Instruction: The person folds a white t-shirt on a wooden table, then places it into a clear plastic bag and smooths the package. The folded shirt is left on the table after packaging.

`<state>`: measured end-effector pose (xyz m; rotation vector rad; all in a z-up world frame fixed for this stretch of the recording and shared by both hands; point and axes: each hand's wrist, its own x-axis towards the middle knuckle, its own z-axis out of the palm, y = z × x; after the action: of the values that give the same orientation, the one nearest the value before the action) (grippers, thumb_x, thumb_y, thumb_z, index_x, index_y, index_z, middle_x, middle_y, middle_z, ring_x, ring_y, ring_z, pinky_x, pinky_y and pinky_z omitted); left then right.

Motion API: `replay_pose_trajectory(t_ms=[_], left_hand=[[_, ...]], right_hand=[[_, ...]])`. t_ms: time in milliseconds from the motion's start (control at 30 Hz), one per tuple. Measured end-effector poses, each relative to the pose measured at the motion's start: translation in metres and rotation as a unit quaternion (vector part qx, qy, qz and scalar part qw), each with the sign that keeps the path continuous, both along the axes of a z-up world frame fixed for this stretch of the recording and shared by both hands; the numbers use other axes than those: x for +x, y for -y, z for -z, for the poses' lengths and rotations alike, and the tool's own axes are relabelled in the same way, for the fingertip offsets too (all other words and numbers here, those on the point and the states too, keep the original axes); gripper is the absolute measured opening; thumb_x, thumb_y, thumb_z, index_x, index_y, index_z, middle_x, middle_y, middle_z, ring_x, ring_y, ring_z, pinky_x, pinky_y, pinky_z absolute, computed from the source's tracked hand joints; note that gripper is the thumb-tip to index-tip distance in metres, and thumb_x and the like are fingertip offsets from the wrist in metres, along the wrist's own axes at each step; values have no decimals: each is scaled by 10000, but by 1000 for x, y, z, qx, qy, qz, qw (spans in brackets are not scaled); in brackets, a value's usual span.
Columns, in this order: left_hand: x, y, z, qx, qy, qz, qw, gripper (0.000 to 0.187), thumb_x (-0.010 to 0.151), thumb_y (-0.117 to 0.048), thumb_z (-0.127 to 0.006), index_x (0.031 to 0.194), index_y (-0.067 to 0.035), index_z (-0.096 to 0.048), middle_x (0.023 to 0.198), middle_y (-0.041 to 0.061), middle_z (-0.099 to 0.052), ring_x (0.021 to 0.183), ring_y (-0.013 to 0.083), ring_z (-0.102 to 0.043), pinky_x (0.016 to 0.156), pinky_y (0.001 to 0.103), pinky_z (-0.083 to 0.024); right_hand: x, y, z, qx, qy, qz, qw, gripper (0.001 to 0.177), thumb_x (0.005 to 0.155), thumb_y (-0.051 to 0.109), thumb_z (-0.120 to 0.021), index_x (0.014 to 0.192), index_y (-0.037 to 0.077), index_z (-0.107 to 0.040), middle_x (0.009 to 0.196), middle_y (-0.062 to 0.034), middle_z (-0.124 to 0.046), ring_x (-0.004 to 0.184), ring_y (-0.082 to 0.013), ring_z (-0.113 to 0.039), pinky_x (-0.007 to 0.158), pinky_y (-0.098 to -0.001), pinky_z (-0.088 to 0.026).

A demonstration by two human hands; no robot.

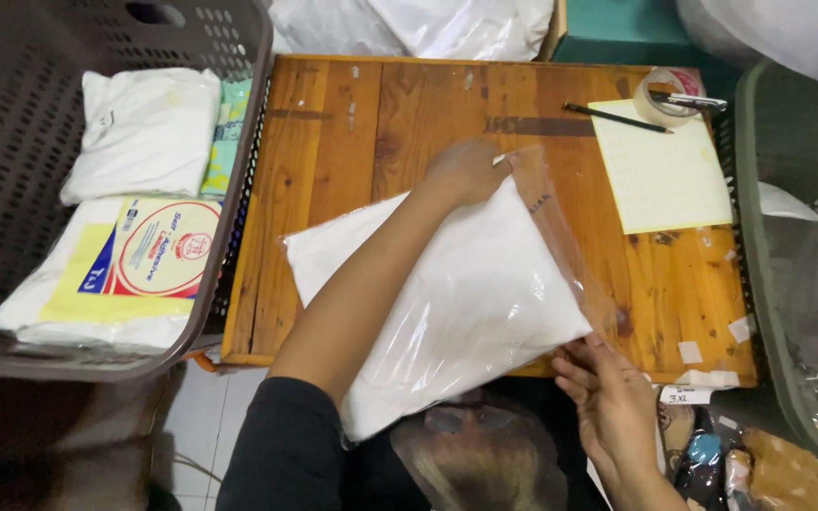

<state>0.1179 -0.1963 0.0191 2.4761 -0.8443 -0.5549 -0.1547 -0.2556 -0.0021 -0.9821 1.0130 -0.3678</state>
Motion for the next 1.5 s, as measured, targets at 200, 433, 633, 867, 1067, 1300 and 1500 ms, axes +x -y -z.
replay_pose_trajectory(t_ms=[200,433,633,867,1067,1300,1500], left_hand=[[40,28,21,-60,-175,-54,981,261,715,-365,-487,811,-131,-550,853,12,-517,797,141,-461,673,282,-369],[79,0,21,-383,-332,-240,828,309,606,-213,-768,828,-31,-654,704,160,-644,627,247,-654,564,340,-538],[71,-30,-76,-500,-231,-296,780,149,706,-164,-653,727,-18,-632,738,70,-682,580,120,-571,563,254,-509],[76,-54,-109,-819,-40,-26,571,124,730,-14,-694,845,-20,-649,837,48,-650,781,133,-565,744,258,-419],[-25,-141,-96,-758,37,60,648,256,815,-307,-599,742,-127,-432,691,7,-425,713,129,-400,809,276,-353],[-104,-227,30,-503,17,-26,864,46,730,-108,-638,767,-83,-646,892,72,-636,963,246,-571,926,410,-418],[-145,-230,19,-365,101,-52,924,195,762,-54,-566,954,-88,-570,1076,87,-540,1066,255,-519,934,389,-384]], right_hand=[[15,23,21,8,3,28,1000,175,824,250,-595,838,78,-564,594,-43,-558,507,-98,-548,423,-183,-431],[73,61,-21,-42,40,-19,998,98,815,213,-615,809,121,-582,695,13,-519,661,-135,-565,685,-319,-497],[172,108,-55,73,102,4,992,109,752,84,-620,852,63,-579,808,-28,-639,726,-130,-626,731,-243,-559],[200,126,-109,-55,375,-53,924,31,759,19,-578,740,29,-600,780,-79,-596,792,-206,-569,698,-298,-505],[123,113,-81,-501,464,-176,709,193,765,214,-709,791,119,-544,888,-83,-574,908,-208,-610,1018,-435,-553],[44,62,-17,-610,278,-419,612,100,740,138,-578,772,106,-668,879,-19,-660,944,-253,-601,833,-323,-511],[12,57,9,-731,172,-362,552,329,693,229,-671,974,85,-581,1094,-79,-555,1088,-289,-521,907,-370,-445]])
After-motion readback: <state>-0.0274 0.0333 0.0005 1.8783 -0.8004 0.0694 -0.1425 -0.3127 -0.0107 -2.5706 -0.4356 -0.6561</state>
